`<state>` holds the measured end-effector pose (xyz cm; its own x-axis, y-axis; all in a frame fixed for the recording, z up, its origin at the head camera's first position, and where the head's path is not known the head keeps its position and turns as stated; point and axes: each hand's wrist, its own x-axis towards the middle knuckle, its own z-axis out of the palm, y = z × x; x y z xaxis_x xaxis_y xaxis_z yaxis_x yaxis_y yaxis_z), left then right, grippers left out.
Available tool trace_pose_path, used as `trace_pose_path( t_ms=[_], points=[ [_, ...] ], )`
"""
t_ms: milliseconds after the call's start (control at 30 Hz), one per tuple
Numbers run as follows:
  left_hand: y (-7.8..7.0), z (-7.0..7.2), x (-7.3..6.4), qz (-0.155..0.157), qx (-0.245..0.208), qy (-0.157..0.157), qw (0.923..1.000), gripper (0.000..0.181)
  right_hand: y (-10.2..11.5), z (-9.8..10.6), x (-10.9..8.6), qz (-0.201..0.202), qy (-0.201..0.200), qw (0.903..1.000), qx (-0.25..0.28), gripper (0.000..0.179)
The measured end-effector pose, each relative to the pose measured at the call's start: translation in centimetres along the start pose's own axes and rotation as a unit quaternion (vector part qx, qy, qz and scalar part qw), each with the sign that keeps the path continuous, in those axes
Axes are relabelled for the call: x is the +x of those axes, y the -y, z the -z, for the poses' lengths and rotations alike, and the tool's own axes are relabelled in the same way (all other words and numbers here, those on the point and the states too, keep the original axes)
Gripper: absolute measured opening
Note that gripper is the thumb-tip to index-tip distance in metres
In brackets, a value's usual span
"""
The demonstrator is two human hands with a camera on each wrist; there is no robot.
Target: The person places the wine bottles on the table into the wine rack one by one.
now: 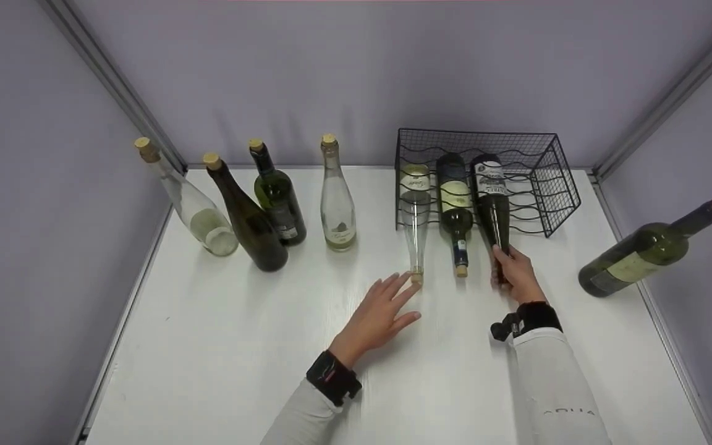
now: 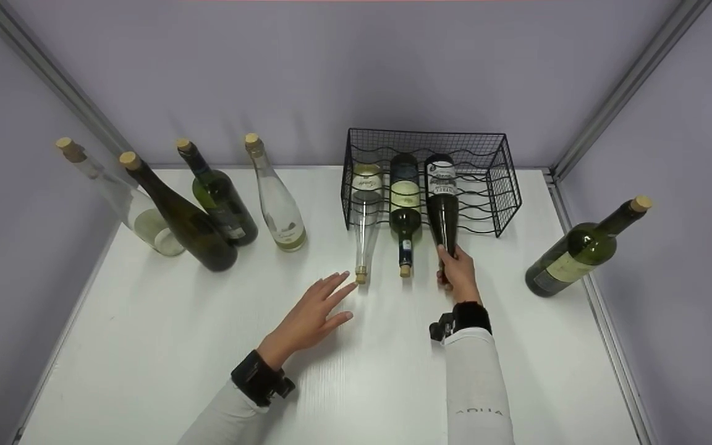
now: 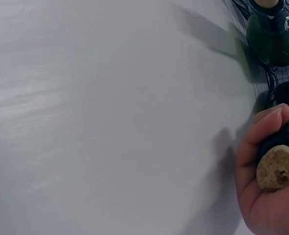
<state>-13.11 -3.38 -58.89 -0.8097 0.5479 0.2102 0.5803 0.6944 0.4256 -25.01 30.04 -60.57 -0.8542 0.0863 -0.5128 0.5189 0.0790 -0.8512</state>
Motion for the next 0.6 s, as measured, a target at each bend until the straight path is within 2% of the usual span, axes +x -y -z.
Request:
trace_pose_path(
  t_ms=[267, 467, 600],
  points=[
    [-0.07, 0.10, -0.06, 0.018, -0.013, 0.014, 0.9997, 0.061, 0.27, 0.24, 0.07, 0.006, 0.004, 0.9995, -0.031, 0.049],
    [0.38, 0.16, -0.19, 0.037, -0.012, 0.016, 0.9991, 0.063, 0.49, 0.77, -0.37, -0.002, 0.011, 0.9993, -0.036, 0.077],
    [0.84, 0.25, -0.31, 0.048, 0.006, 0.009, 0.9988, 0.063, 0.49, 0.89, -0.62, 0.004, 0.006, 0.9976, -0.069, 0.081]
  ],
)
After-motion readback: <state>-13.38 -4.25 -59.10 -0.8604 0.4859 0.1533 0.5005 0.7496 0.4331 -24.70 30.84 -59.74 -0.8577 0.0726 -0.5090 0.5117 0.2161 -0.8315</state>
